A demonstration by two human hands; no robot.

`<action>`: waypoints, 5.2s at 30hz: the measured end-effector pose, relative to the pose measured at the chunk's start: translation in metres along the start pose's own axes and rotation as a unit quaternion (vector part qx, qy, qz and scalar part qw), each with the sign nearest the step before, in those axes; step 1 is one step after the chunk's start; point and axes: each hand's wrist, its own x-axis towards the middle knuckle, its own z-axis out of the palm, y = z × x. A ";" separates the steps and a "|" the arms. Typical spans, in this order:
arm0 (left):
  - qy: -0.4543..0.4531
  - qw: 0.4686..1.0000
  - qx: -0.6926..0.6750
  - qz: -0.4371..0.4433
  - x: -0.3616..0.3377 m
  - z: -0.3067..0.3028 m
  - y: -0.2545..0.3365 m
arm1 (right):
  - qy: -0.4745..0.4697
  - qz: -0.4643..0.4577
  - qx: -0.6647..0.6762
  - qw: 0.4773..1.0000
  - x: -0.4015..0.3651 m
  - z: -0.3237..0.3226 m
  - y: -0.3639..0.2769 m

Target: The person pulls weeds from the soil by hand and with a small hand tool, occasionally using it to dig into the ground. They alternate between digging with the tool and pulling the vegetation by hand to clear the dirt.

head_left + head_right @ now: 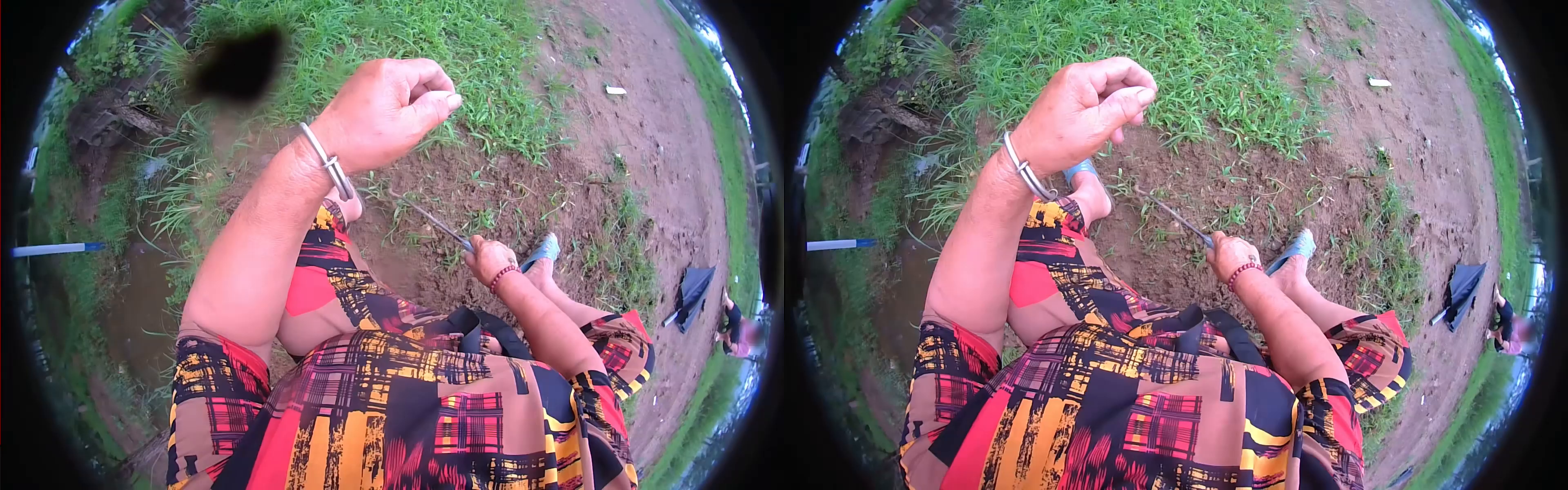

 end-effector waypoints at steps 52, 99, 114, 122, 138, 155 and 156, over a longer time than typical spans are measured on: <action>-0.002 0.987 0.112 0.118 0.011 0.038 0.009 | 0.020 0.071 0.139 0.988 0.000 -0.003 0.079; -0.061 0.971 0.163 0.162 0.003 0.073 0.019 | -0.111 -0.045 -0.006 0.993 -0.003 -0.013 -0.001; -0.102 0.967 0.187 0.138 0.005 0.073 0.029 | -0.025 0.070 0.090 0.993 0.033 0.001 0.046; -0.080 0.972 0.159 0.153 0.002 0.068 0.030 | -0.006 0.211 0.007 0.977 -0.024 -0.041 0.159; -0.084 0.971 0.142 0.172 0.001 0.072 0.035 | -0.015 0.147 -0.133 0.980 -0.061 -0.046 0.158; -0.100 0.976 0.146 0.123 0.006 0.073 0.033 | -0.021 0.208 0.076 0.975 0.013 -0.048 0.118; -0.100 0.976 0.148 0.128 0.006 0.072 0.035 | -0.014 0.221 0.068 0.973 0.000 -0.055 0.137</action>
